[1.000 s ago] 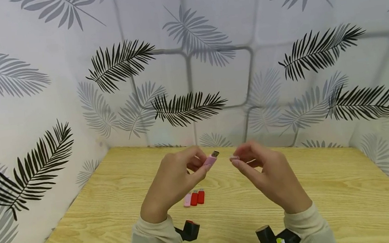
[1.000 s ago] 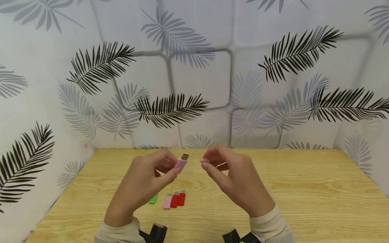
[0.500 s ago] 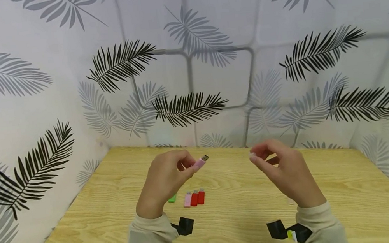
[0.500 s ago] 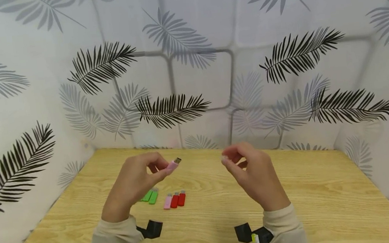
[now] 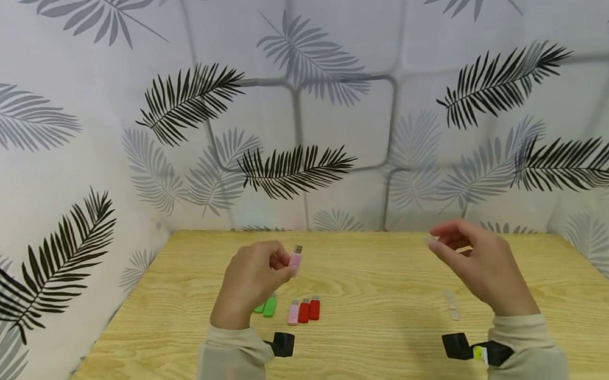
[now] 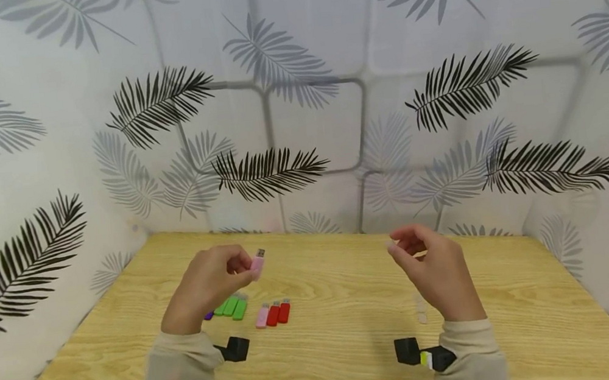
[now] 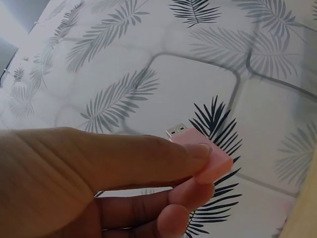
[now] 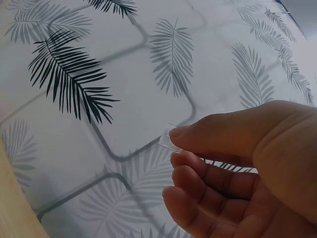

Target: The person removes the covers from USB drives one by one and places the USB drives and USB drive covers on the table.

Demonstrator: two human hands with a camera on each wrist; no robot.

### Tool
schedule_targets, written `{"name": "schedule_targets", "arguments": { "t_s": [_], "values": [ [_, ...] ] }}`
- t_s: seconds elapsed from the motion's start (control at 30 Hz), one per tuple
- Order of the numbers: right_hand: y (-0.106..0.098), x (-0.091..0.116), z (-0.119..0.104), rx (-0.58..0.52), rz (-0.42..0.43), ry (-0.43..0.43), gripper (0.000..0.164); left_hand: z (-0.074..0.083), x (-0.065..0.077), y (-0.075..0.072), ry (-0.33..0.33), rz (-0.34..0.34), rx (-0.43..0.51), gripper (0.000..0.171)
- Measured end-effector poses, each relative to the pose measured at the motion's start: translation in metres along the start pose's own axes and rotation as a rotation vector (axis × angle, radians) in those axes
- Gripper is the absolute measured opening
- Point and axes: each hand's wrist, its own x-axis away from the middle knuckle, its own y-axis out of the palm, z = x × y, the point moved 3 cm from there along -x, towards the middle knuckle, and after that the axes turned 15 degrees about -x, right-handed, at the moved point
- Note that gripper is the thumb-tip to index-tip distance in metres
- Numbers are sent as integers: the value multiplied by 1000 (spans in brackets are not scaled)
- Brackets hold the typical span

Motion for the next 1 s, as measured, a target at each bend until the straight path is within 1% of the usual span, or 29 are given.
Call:
{"name": "schedule_targets", "arguments": {
  "t_s": [0.13,0.2,0.27,0.4,0.47,0.53,0.67,0.87,1.0],
  "values": [
    [-8,1,15,9,-58,78,23,-9,-5,10,-50,-44,-18,9],
    [-14,4,24,-9,-101,135,25,-13,-7,14,-63,-65,-23,8],
    [-18,6,35,-12,-160,202,26,-17,-9,18,-71,-83,-22,8],
    [-23,13,54,-81,-316,340,29,-26,-12,25,-82,-103,-30,8],
    [-22,15,63,-105,-380,384,27,-31,-12,27,-96,-120,-33,8],
    [-20,17,70,-121,-417,418,23,-35,-11,30,-108,-147,-40,9],
    [-14,18,87,-110,-442,488,18,-41,-11,36,-122,-217,-46,11],
    [-3,26,116,-191,-468,628,15,-49,-15,54,-139,-265,-73,14],
    [1,30,125,-218,-461,673,12,-55,-15,66,-155,-311,-83,16]
  ]
}}
